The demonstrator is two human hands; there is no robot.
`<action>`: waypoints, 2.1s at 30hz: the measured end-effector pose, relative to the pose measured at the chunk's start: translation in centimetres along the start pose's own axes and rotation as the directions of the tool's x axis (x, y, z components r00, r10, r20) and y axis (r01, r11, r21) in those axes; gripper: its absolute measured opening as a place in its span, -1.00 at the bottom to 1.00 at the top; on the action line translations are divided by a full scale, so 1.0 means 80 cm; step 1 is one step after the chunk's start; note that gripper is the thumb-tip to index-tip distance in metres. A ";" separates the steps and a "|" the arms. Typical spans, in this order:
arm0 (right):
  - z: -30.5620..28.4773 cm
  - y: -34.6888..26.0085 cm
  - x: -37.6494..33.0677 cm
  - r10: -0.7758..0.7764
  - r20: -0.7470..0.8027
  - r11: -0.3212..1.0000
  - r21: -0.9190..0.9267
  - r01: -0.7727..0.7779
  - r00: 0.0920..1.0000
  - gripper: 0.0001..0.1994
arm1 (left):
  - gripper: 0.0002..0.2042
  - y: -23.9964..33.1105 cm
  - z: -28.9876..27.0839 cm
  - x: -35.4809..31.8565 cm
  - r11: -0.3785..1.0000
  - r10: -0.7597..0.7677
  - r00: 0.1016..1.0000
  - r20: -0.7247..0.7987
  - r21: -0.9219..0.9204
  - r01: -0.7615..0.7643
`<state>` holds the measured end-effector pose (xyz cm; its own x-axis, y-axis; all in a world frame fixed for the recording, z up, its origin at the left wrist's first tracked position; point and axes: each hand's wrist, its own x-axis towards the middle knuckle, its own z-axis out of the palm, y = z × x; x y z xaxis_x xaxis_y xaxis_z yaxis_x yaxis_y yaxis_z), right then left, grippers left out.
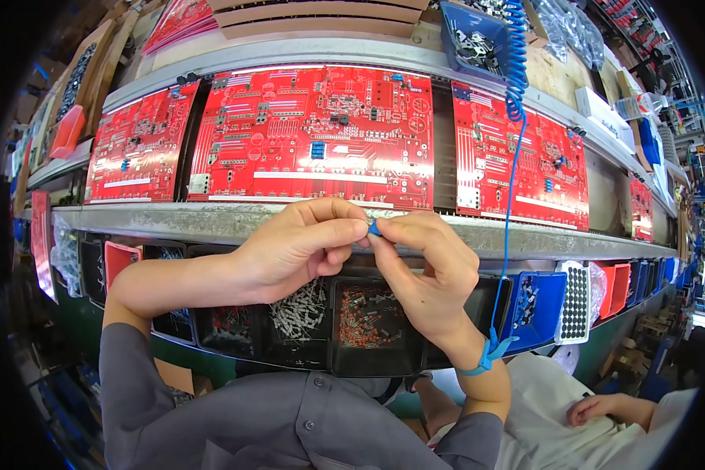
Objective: Assembling electronic components onto a printed circuit board on an industrial assembly line.
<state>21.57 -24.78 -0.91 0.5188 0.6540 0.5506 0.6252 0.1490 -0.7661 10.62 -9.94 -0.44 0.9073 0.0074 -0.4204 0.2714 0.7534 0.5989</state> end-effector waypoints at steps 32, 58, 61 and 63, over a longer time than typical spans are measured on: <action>0.003 -0.007 0.000 0.271 0.103 0.947 0.152 -0.285 0.957 -0.81 | -0.70 0.026 -0.027 -0.024 0.778 0.118 0.981 0.152 0.600 -0.187; 0.039 0.107 0.129 0.131 0.279 0.905 -0.425 0.000 0.951 -0.86 | -0.22 0.048 -0.108 -0.139 -0.460 0.338 0.934 0.120 0.886 0.052; 0.044 0.114 0.133 0.151 0.322 0.907 -0.420 -0.002 0.935 -0.84 | -0.21 0.047 -0.110 -0.140 -0.456 0.342 0.931 0.125 0.889 0.048; 0.046 0.116 0.135 0.125 0.347 0.901 -0.432 0.041 0.929 -0.84 | -0.20 0.047 -0.111 -0.139 -0.450 0.344 0.930 0.127 0.892 0.045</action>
<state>30.81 -13.61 -3.32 0.3576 0.8840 0.3011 0.8365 -0.1598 -0.5241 -1.33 -1.38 0.43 0.9782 0.1828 -0.0983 0.2050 -0.9253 0.3190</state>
